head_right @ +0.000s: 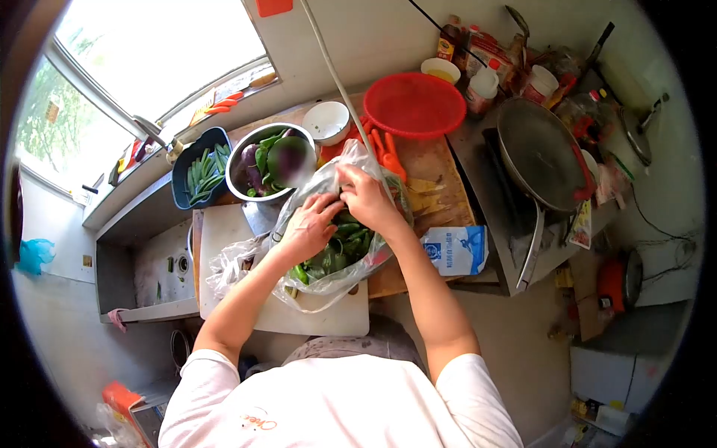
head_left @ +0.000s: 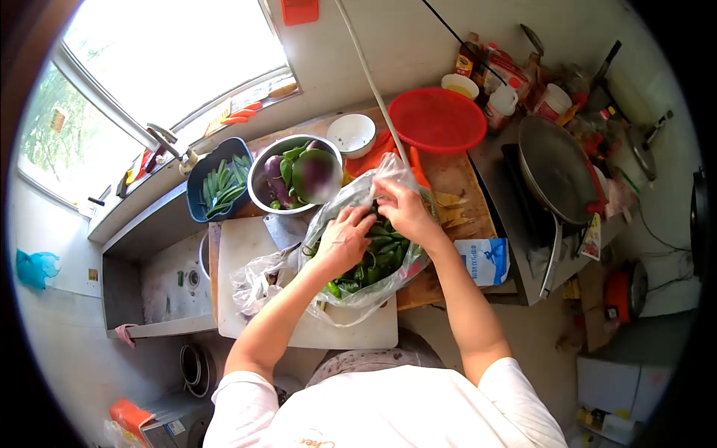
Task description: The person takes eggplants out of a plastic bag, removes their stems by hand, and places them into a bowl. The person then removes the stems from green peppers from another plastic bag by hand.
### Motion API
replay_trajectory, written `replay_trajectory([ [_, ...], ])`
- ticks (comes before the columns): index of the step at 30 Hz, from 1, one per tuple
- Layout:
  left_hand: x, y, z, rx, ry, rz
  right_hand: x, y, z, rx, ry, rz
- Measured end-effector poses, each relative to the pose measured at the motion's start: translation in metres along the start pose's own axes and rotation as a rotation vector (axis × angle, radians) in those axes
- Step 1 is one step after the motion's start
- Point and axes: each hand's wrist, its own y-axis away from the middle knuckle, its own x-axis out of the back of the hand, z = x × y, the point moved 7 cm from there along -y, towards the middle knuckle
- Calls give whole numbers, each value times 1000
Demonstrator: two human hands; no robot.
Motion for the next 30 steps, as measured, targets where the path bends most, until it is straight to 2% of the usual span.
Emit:
replay_trajectory([
  [2,2,-2,-12,108,-82,48,1,-10,-4,-51,-159,43],
  [4,6,1,-16,119,-94,-52,-4,-17,-13,-125,-321,30],
  [5,6,5,-22,180,-87,-110,-8,-20,-12,-91,-311,13],
  [6,7,7,-29,235,-87,-164,-11,-22,-15,-95,-217,-8],
  [8,10,8,-50,232,-62,-97,-12,-22,-22,-97,-35,-34],
  [9,12,4,-57,194,-13,-25,-7,-19,-28,3,192,34],
  [12,8,-11,-70,118,65,-37,-6,-3,-28,-173,487,-24],
  [13,8,-15,-71,116,78,-62,-10,2,-39,-115,484,7],
  [16,13,-16,-74,205,181,-122,-33,8,-4,-80,818,-256],
  [17,15,-17,-77,264,184,-70,-36,6,6,-156,880,-246],
  [20,19,-22,-84,320,100,231,-37,-12,1,217,1232,34],
  [21,21,-21,-88,285,54,331,-31,-18,12,258,1183,88],
  [25,4,-16,-103,294,96,135,-30,-25,24,308,1254,27],
  [30,13,10,-87,138,194,95,-40,-26,30,283,1320,-16],
])
